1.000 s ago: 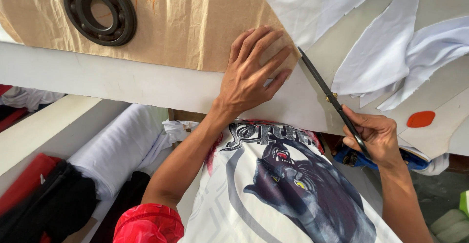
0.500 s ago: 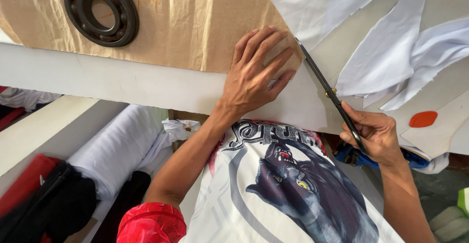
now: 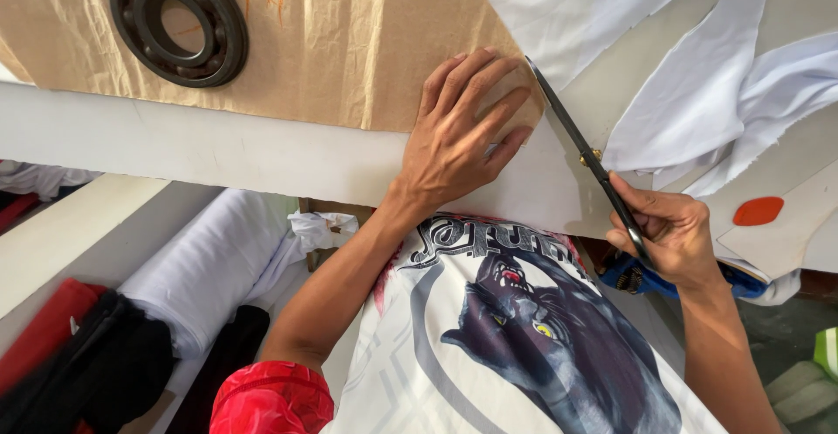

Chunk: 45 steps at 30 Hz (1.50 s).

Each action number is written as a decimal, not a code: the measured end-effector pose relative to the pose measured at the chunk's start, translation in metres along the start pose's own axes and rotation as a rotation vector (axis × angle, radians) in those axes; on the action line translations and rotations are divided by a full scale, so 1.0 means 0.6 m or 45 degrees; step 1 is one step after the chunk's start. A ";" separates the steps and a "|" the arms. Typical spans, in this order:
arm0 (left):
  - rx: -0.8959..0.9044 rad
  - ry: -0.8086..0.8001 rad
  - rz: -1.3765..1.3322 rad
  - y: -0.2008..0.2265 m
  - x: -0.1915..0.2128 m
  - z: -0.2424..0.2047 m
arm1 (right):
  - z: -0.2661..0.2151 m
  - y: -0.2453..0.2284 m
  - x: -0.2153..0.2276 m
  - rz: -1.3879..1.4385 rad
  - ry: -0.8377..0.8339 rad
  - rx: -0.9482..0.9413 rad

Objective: The person uses scissors to cut a piece of white fabric following the outline of a brown paper pattern. They place a metal bearing on the pattern to hold it in place, cut the fabric, and then remove the pattern to reveal the cut piece.

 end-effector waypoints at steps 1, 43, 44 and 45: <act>0.009 0.008 -0.010 0.000 0.001 0.000 | 0.004 -0.006 -0.005 0.157 -0.014 0.005; -0.016 0.097 -0.051 -0.005 0.014 0.004 | 0.053 -0.061 -0.007 -0.001 -0.008 -0.112; -0.013 0.092 -0.047 -0.006 0.014 0.003 | 0.058 -0.080 -0.017 0.079 -0.037 -0.070; -0.013 0.092 -0.047 -0.005 0.014 0.003 | 0.061 -0.077 -0.017 0.078 -0.037 -0.070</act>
Point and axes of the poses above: each hand's wrist, its own z-axis towards the middle knuckle, its own x-axis out of the back of the hand, y = z × x, the point moved 9 cm from there along z, towards the middle knuckle, and after that the axes turned 7 degrees about -x, right-handed, at the moved point
